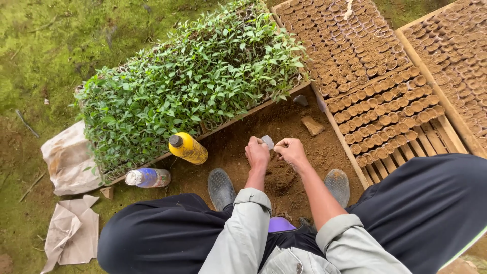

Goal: The person sits on the ground and plants small seedlings into individual biodegradable pots filled with soil. They pick up a seedling, place it into a pot, and cover the roots with soil, repeating this process for multiple pots arranged on wooden trays.

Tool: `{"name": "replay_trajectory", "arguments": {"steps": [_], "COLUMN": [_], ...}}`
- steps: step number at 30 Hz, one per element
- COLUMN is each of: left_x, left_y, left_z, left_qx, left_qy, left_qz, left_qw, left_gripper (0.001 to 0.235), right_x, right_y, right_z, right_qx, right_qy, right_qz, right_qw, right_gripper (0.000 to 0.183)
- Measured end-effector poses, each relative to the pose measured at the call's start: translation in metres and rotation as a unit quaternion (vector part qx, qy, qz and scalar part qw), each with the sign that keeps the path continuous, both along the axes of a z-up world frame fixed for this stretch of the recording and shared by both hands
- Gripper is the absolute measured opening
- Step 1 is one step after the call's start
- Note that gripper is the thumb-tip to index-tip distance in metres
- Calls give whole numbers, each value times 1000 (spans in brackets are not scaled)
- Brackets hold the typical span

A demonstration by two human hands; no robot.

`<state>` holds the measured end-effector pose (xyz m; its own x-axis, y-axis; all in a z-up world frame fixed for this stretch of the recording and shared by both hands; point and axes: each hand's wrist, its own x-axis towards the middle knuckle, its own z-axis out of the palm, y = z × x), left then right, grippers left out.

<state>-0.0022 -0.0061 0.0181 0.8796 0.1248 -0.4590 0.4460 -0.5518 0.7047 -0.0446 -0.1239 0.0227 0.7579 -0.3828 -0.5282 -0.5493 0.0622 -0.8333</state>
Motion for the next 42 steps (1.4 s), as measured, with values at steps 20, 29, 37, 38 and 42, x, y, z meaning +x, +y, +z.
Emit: {"name": "replay_trajectory", "arguments": {"steps": [20,29,37,38,42], "left_x": [-14,-11,-9,-8,-10], "left_y": [10,17,18,17,19], "left_z": [-10,-21,-12,-12,-6], "left_qx": [39,18,27,31,31], "left_qy": [31,54,43,45,46], "left_qz": [-17,46,50,49,33], "left_qw": [999,997,997,997,998], "left_gripper": [6,13,14,13,13], "right_x": [-1,2,5,6,6], "right_y": [15,11,19,21,25], "right_z": [-39,-9,38,45,41], "right_qx": [-288,-139,76,85,64], "right_qy": [57,32,-9,-2,6], "right_qz": [95,29,23,39,65], "right_qw": [951,989,997,996,996], "right_gripper": [15,18,20,21,24]}}
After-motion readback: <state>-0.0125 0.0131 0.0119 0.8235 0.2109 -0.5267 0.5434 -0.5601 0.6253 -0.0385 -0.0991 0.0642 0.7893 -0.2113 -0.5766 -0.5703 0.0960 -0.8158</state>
